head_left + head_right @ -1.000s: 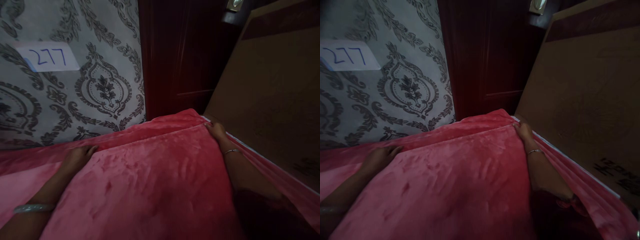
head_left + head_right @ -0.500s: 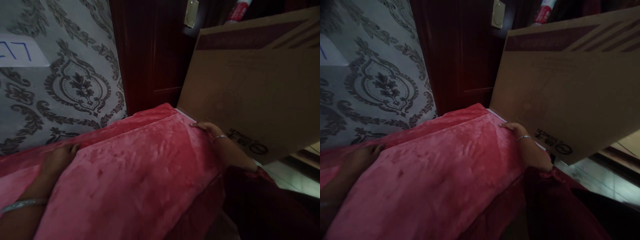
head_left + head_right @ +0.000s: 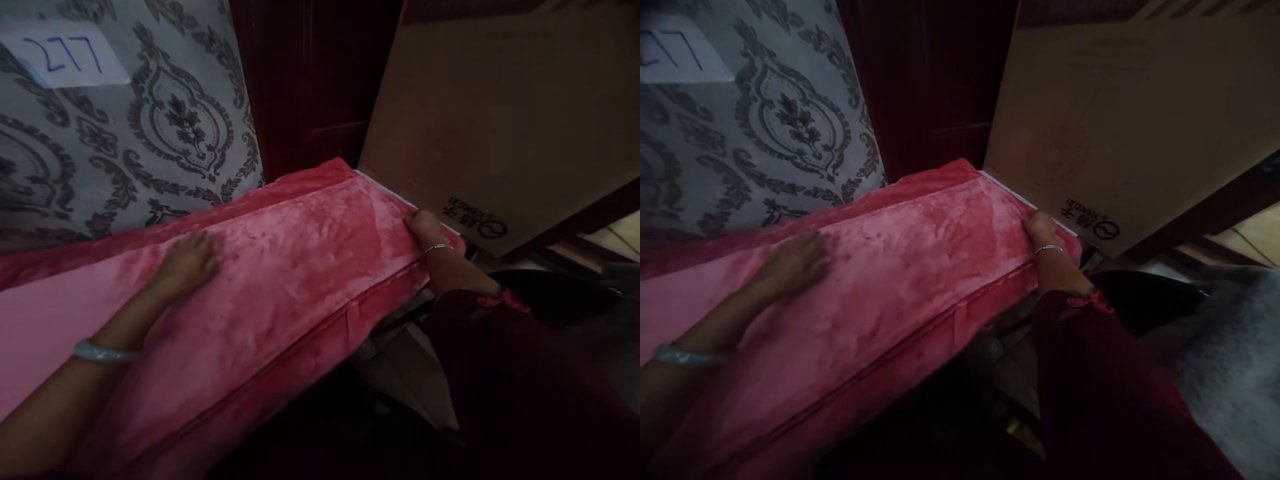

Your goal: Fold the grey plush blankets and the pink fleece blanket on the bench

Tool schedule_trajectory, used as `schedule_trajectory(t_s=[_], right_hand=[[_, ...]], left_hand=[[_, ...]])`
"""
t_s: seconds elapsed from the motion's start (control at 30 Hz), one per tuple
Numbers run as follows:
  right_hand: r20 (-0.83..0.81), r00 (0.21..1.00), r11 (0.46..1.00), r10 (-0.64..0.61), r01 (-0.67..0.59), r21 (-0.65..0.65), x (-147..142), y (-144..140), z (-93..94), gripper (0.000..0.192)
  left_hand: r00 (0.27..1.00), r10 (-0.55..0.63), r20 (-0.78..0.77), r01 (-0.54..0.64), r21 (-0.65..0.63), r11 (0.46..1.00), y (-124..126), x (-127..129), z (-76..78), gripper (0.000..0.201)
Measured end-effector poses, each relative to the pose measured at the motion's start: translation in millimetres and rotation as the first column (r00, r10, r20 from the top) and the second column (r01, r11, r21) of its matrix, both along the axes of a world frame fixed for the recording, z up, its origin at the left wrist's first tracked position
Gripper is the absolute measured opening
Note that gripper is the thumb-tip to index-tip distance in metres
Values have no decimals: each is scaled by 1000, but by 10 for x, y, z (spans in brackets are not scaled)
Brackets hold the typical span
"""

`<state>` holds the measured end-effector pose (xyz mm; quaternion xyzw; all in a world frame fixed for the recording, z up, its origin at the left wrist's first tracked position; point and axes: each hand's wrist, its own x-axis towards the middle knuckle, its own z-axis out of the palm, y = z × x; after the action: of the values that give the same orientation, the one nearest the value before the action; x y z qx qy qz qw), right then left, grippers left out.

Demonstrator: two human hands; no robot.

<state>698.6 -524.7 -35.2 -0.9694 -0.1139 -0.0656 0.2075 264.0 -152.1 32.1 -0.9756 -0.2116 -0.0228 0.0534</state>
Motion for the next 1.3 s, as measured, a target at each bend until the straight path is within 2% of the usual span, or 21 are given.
schedule_trajectory(t_s=[0.1,0.17,0.23,0.33,0.4,0.5,0.6,0.67,0.77,0.9,1.0,1.07,1.2,1.3], right_hand=[[53,988,989,-148,149,-6,-279,45,56,45],[100,988,993,-118,117,10,-506,217,106,48],[159,987,1000,12,-15,19,-780,421,110,52],[236,926,955,294,-292,-45,-1220,621,-28,60],[191,891,911,412,-397,-116,-1437,646,-178,59],[99,894,893,438,-419,-166,-1546,585,-342,56],[129,884,893,449,-440,-96,-1512,462,-409,52],[218,882,900,419,-434,26,-1521,340,-466,49],[381,883,901,274,-375,220,-1617,104,-616,46],[444,894,916,55,-223,335,-1661,-177,-766,52],[305,949,954,-83,-13,300,-1524,-311,-730,61],[208,969,964,-134,79,252,-1398,-367,-663,63],[129,975,965,-180,150,214,-1171,-415,-508,48],[87,962,955,-257,239,178,-1041,-426,-388,46]], left_hand=[[981,-179,-78,172,-90,981,-622,-358,-114,57],[971,-229,-76,217,-132,967,-917,-614,-219,60],[978,-203,-46,195,-135,971,-1097,-836,-334,61],[996,-88,-11,86,-103,991,-1222,-1056,-513,60],[999,-32,-8,31,-94,995,-1261,-1124,-620,59],[1000,-16,18,18,-90,996,-1290,-1146,-719,57],[998,-16,54,21,-91,996,-1293,-1137,-739,56],[997,-17,69,23,-95,995,-1282,-1140,-740,56],[993,-27,112,37,-89,995,-1242,-1165,-775,55],[982,-38,184,50,-64,997,-1136,-1177,-891,56],[979,-45,200,57,-51,997,-1066,-1161,-947,58],[978,-53,202,64,-45,997,-1043,-1157,-952,59],[976,-70,206,76,-21,997,-1019,-1171,-957,58],[971,-80,227,81,2,997,-995,-1180,-985,57]])
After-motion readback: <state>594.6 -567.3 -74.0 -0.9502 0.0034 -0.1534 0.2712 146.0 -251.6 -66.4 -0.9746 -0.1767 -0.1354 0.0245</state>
